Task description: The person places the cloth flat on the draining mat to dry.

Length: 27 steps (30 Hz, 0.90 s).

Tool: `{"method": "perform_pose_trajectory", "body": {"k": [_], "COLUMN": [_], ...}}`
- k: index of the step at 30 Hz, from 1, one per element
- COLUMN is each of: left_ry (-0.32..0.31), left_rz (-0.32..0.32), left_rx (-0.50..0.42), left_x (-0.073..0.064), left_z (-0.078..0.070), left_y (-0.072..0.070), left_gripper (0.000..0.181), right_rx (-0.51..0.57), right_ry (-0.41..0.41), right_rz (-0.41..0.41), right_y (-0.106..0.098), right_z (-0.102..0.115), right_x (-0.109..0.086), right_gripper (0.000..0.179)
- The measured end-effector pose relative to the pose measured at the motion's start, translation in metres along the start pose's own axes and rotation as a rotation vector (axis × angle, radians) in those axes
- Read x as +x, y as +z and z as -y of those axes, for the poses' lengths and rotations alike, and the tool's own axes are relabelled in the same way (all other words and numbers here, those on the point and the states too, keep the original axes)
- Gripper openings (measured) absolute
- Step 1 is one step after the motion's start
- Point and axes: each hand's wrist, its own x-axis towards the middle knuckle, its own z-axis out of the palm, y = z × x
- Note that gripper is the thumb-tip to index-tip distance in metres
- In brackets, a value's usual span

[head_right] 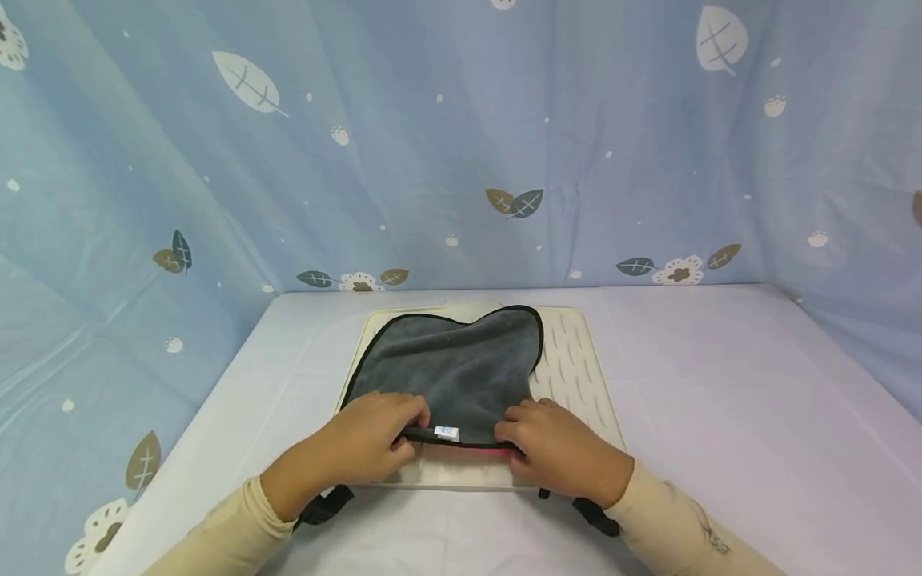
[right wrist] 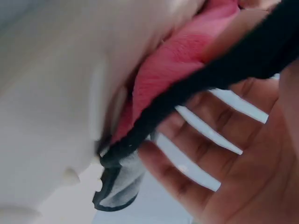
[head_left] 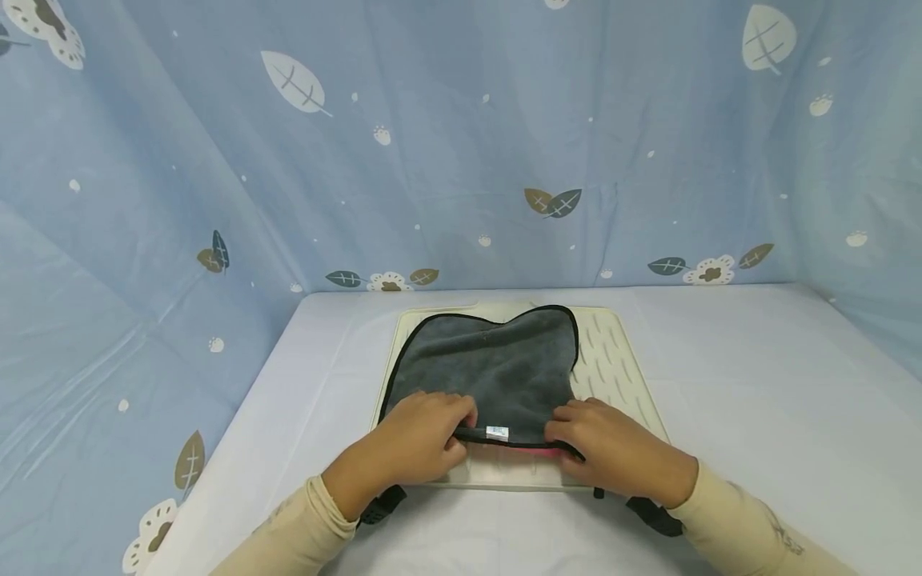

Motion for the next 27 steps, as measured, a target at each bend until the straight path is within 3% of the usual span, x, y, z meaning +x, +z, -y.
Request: {"method": "perform_pose_trajectory", "body": {"k": [6, 14, 20, 23, 27], "left_ry": [0.027, 0.035, 0.023, 0.01, -0.015], "left_rz": [0.083, 0.166, 0.123, 0.112, 0.146], "left_rx": [0.001, -0.058, -0.015, 0.028, 0.016], "left_x": [0.0, -0.002, -0.002, -0.002, -0.001], "left_z": [-0.001, -0.001, 0.0, 0.0, 0.002], "left_y": [-0.001, 0.0, 0.0, 0.002, 0.006], "left_gripper": [0.02, 0.013, 0.013, 0.011, 0.027], "right_rx": [0.116, 0.275, 0.329, 0.307, 0.289], "right_ry": [-0.03, 0.006, 0.017, 0.035, 0.059], "right_rz": [0.017, 0.152, 0.142, 0.156, 0.19], "right_y": [-0.008, -0.01, -0.012, -0.01, -0.008], "right_z": [-0.004, -0.006, -0.006, -0.005, -0.005], "right_x": [-0.002, -0.006, -0.006, -0.005, -0.004], "right_gripper": [0.022, 0.011, 0.031, 0.019, 0.008]}}
